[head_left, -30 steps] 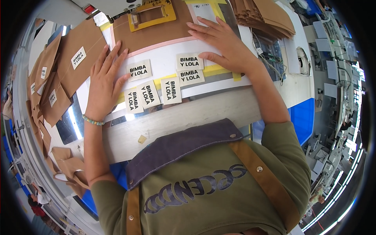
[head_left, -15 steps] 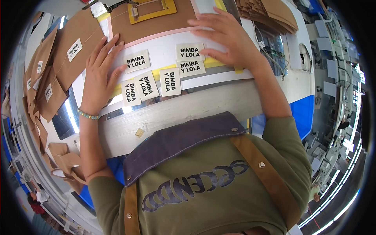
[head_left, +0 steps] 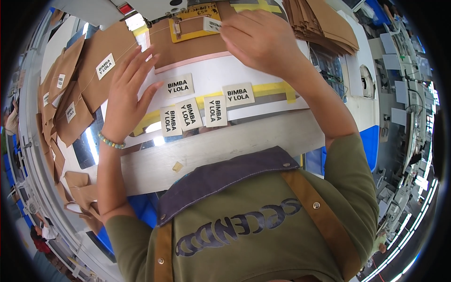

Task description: Sewing brand labels onto fabric pieces using an industrial sewing machine.

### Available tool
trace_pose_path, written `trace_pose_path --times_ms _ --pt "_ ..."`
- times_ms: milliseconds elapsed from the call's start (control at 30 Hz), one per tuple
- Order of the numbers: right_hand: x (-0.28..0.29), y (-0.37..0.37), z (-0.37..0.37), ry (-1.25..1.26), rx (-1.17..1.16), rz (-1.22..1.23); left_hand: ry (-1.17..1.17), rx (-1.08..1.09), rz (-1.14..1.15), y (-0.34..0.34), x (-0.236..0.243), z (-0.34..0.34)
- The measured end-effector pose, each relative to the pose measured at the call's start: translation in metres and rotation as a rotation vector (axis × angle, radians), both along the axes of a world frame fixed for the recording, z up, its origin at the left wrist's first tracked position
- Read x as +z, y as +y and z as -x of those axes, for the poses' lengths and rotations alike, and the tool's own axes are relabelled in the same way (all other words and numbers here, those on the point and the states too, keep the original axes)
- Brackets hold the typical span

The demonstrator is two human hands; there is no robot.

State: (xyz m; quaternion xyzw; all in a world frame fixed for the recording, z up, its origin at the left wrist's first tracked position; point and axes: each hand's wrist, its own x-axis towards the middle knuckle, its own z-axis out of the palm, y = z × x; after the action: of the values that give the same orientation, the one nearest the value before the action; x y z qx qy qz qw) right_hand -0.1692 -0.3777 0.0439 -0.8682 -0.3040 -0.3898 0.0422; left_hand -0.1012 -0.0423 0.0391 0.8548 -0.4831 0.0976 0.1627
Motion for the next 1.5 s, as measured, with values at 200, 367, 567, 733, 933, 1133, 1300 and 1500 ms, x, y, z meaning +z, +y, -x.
trace_pose_path --times_ms 200,367,567,733,933,1133,1300,1500 --pt "-0.028 0.021 -0.063 0.095 0.010 0.273 -0.039 -0.074 0.024 -0.034 0.006 -0.010" --pt "-0.031 0.021 -0.074 0.170 0.012 0.319 0.004 -0.073 -0.050 -0.047 -0.010 -0.026" --pt "-0.038 0.005 -0.068 0.256 -0.056 0.236 -0.014 -0.088 -0.080 -0.057 -0.022 -0.042" --pt "-0.044 -0.009 -0.045 0.345 -0.091 0.166 0.079 -0.102 -0.061 -0.058 -0.025 -0.053" --pt "-0.041 -0.003 -0.050 0.433 -0.153 0.115 0.278 -0.122 0.074 -0.059 -0.027 -0.064" --pt "-0.060 -0.002 -0.047 0.474 -0.044 -0.071 0.176 -0.091 0.046 -0.052 -0.023 -0.056" --pt "-0.056 -0.007 -0.051 0.490 0.002 -0.173 0.121 -0.118 -0.027 -0.060 -0.026 -0.053" --pt "-0.048 -0.022 -0.051 0.372 -0.028 -0.180 0.042 -0.125 0.003 -0.062 -0.033 -0.057"
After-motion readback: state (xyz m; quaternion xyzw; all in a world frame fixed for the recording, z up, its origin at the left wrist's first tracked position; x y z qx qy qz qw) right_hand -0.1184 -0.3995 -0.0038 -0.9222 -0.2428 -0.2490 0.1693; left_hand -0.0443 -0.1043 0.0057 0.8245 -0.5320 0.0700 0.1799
